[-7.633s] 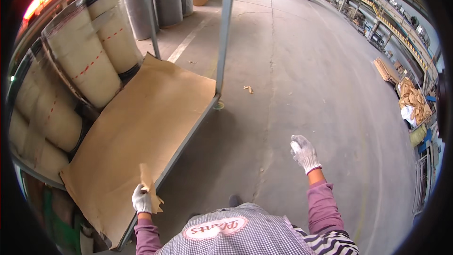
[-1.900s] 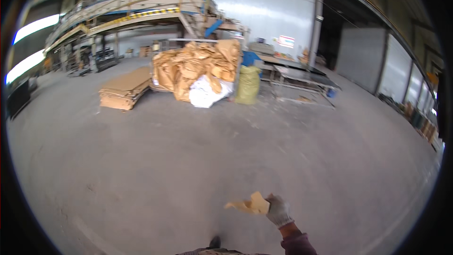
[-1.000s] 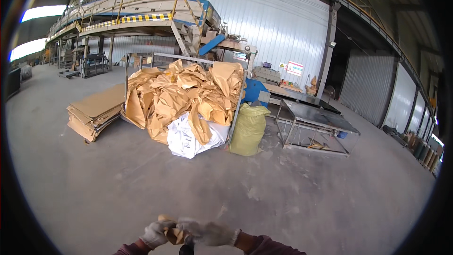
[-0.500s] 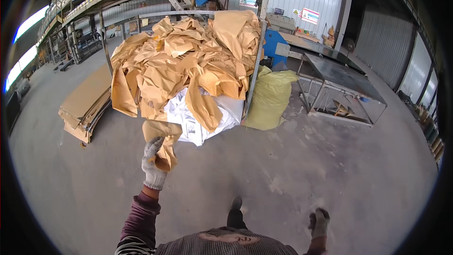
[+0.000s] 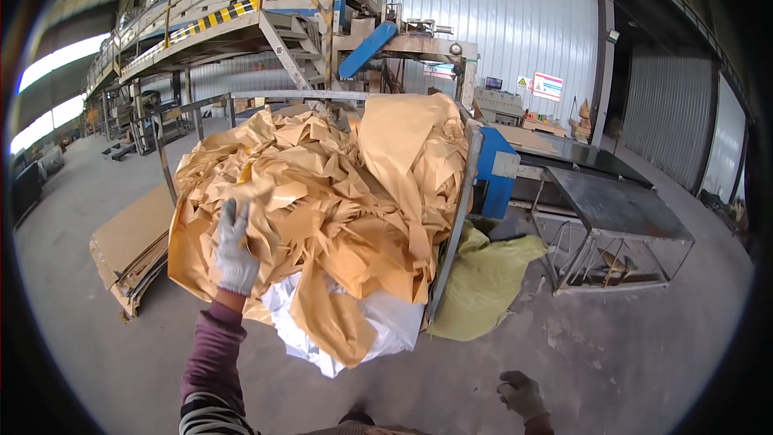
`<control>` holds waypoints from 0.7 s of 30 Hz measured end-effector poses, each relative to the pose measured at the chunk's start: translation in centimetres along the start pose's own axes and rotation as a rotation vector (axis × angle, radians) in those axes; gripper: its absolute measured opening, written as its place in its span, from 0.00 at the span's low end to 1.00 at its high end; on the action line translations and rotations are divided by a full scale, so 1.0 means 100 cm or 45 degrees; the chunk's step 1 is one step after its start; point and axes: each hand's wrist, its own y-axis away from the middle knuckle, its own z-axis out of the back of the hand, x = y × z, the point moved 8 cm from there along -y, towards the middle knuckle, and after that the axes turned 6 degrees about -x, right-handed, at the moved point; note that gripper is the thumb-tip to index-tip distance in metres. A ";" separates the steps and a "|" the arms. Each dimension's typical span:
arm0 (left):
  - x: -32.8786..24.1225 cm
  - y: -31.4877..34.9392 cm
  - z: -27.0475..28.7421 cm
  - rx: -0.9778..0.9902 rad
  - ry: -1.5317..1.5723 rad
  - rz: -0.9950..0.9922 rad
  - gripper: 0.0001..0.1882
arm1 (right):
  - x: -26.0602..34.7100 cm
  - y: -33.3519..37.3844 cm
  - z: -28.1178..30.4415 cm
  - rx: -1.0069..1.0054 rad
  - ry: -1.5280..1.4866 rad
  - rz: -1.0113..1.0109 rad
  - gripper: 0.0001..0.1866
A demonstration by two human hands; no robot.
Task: The person moves a metal frame, gathers green plastic straps from the floor, and pushes a metal cart. They then pick up pieces of brown paper from the floor and the cart and place them onto a large pile.
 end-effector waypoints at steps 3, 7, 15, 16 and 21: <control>0.068 -0.064 -0.117 -0.234 -0.040 -0.008 0.31 | 0.003 -0.084 -0.029 -0.001 0.049 0.032 0.15; 0.065 -0.152 -0.286 -0.212 0.032 -0.064 0.42 | -0.071 -0.159 -0.045 -0.296 -0.033 -0.119 0.13; 0.117 -0.288 -0.535 -0.037 -0.389 -0.071 0.29 | -0.143 -0.179 -0.044 -0.258 0.052 -0.600 0.18; 0.120 -0.286 -0.568 -0.027 -0.366 -0.068 0.29 | -0.176 -0.171 -0.038 -0.381 0.008 -0.694 0.17; 0.241 -0.169 -0.777 1.086 -1.049 -0.215 0.29 | -0.181 -0.220 -0.037 -0.263 0.199 -0.669 0.16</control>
